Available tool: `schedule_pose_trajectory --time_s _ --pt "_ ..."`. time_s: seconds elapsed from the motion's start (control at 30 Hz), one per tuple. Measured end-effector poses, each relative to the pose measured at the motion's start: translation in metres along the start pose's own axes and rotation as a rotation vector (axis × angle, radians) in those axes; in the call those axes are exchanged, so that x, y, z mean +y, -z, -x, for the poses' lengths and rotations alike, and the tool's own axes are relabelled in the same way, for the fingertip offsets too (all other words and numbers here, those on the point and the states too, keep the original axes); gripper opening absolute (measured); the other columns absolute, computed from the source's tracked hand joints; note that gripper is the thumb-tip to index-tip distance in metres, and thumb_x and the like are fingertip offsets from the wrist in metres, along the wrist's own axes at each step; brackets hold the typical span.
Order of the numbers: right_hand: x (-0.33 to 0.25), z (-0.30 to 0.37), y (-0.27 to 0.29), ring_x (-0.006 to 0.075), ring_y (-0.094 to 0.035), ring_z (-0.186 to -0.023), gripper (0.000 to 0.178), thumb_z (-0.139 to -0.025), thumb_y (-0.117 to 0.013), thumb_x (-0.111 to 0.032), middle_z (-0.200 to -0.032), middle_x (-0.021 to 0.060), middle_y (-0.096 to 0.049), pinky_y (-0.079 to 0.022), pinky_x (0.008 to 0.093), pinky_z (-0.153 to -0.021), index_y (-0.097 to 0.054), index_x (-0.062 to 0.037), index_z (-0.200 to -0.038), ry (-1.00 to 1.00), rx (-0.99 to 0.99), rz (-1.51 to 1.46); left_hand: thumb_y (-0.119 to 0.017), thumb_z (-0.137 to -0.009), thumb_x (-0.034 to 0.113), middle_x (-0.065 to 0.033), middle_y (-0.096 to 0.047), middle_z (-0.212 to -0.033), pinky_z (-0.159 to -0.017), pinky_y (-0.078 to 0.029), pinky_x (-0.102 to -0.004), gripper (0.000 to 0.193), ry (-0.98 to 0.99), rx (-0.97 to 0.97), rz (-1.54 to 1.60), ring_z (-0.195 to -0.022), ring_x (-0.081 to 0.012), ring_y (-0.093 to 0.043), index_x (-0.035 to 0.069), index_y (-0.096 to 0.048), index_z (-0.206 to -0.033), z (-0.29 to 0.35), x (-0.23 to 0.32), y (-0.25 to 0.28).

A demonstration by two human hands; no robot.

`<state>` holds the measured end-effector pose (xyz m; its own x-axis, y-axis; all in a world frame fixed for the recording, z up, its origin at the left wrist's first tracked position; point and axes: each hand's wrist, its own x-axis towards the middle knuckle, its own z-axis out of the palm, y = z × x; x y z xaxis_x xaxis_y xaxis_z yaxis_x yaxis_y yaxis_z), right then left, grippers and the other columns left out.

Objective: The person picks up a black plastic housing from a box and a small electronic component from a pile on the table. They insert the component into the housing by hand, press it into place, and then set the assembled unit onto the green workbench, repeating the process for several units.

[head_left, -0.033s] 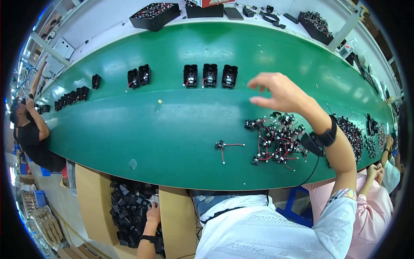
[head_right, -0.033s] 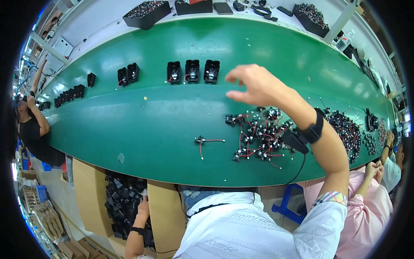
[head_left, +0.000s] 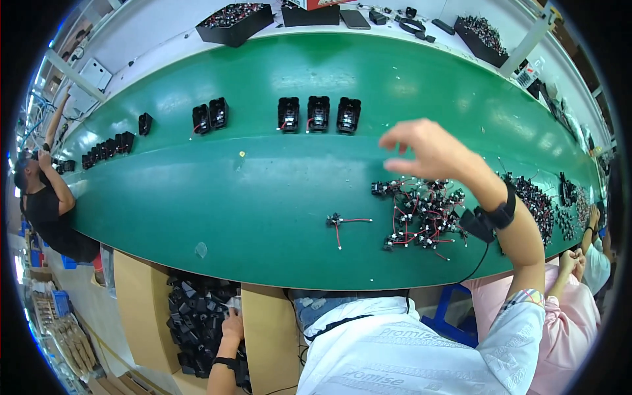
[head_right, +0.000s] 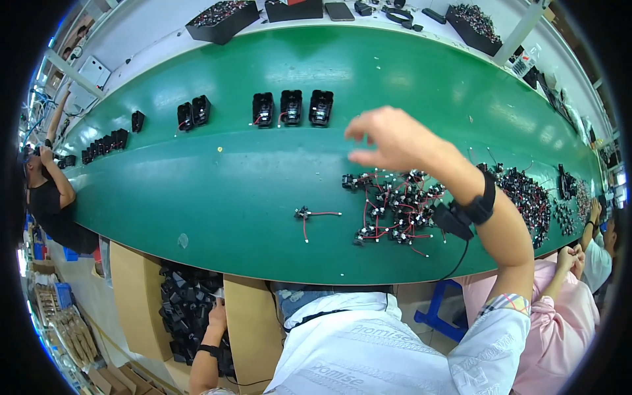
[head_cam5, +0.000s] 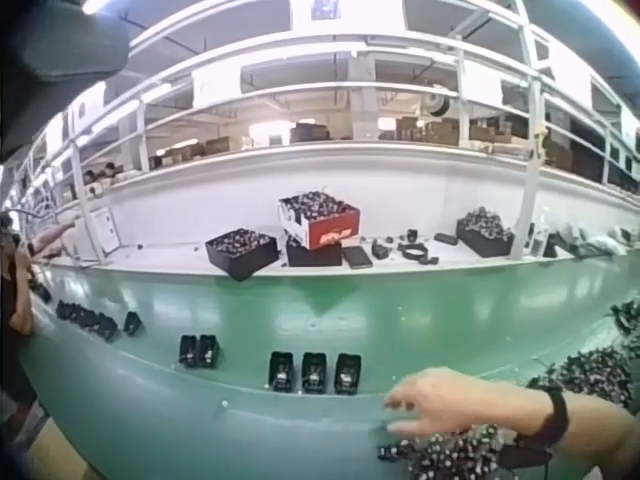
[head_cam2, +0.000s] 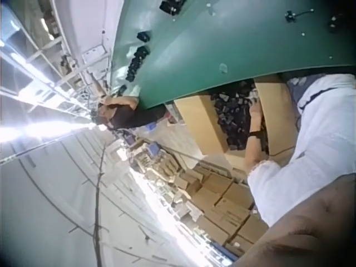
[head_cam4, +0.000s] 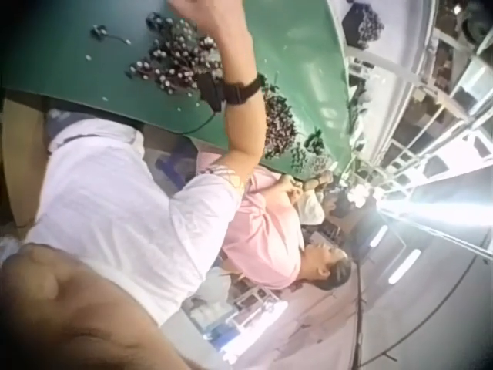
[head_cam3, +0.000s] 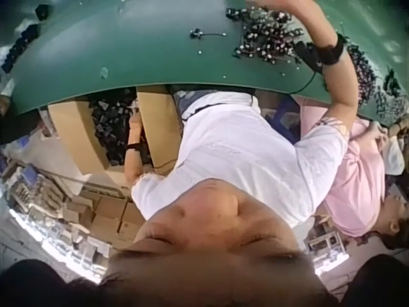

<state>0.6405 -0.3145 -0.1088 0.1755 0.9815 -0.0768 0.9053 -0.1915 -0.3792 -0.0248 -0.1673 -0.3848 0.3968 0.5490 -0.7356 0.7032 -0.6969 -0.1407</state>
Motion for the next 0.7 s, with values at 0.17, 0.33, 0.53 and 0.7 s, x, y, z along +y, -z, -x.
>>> schedule_pose_trajectory --time_s 0.17,0.33,0.53,0.7 --pt "-0.007 0.021 -0.045 0.0344 -0.065 -0.095 0.033 -0.081 -0.078 -0.03 -0.096 0.0127 -0.068 -0.054 0.0432 -0.084 -0.07 -0.0064 -0.103 0.024 -0.157 0.13 -0.07 -0.086 0.044 -0.0294 -0.055 -0.133 -0.086 -0.058 -0.0442 0.067 0.26 -0.081 -0.036 -0.104 -0.0393 -0.069 0.006 -0.046 -0.137 -0.013 -0.013 0.022" --pt "0.002 0.018 -0.04 0.0322 -0.065 -0.085 0.023 -0.084 -0.075 -0.026 -0.086 0.0104 -0.067 -0.052 0.0438 -0.076 -0.065 -0.0055 -0.088 0.09 -0.074 0.035 -0.071 -0.083 0.049 -0.0293 -0.069 -0.107 -0.085 -0.055 -0.0499 0.068 0.376 0.202 0.257 -0.099 -0.0448 -0.067 -0.001 -0.054 -0.126 0.013 -0.017 0.078" --pt "0.006 0.022 -0.033 0.0308 -0.067 -0.071 0.013 -0.084 -0.071 -0.011 -0.084 0.0117 -0.068 -0.053 0.0403 -0.066 -0.062 -0.0041 -0.089 0.006 -0.104 -0.26 -0.056 -0.098 0.029 -0.0187 -0.068 -0.086 -0.074 -0.051 -0.0388 0.039 0.156 0.796 0.803 -0.078 -0.0273 -0.066 0.0 -0.057 -0.123 0.097 0.046 0.231" --pt "-0.019 0.034 -0.026 0.0122 -0.065 -0.067 0.009 -0.095 -0.056 -0.004 -0.091 0.0062 -0.068 -0.052 0.0272 -0.062 -0.061 -0.0022 -0.102 -0.15 -0.043 -0.669 -0.066 -0.089 0.016 -0.0141 -0.069 -0.088 -0.069 -0.053 -0.0342 0.042 -0.123 0.857 0.996 -0.076 -0.0193 -0.067 0.004 -0.057 -0.128 0.099 0.156 0.317"
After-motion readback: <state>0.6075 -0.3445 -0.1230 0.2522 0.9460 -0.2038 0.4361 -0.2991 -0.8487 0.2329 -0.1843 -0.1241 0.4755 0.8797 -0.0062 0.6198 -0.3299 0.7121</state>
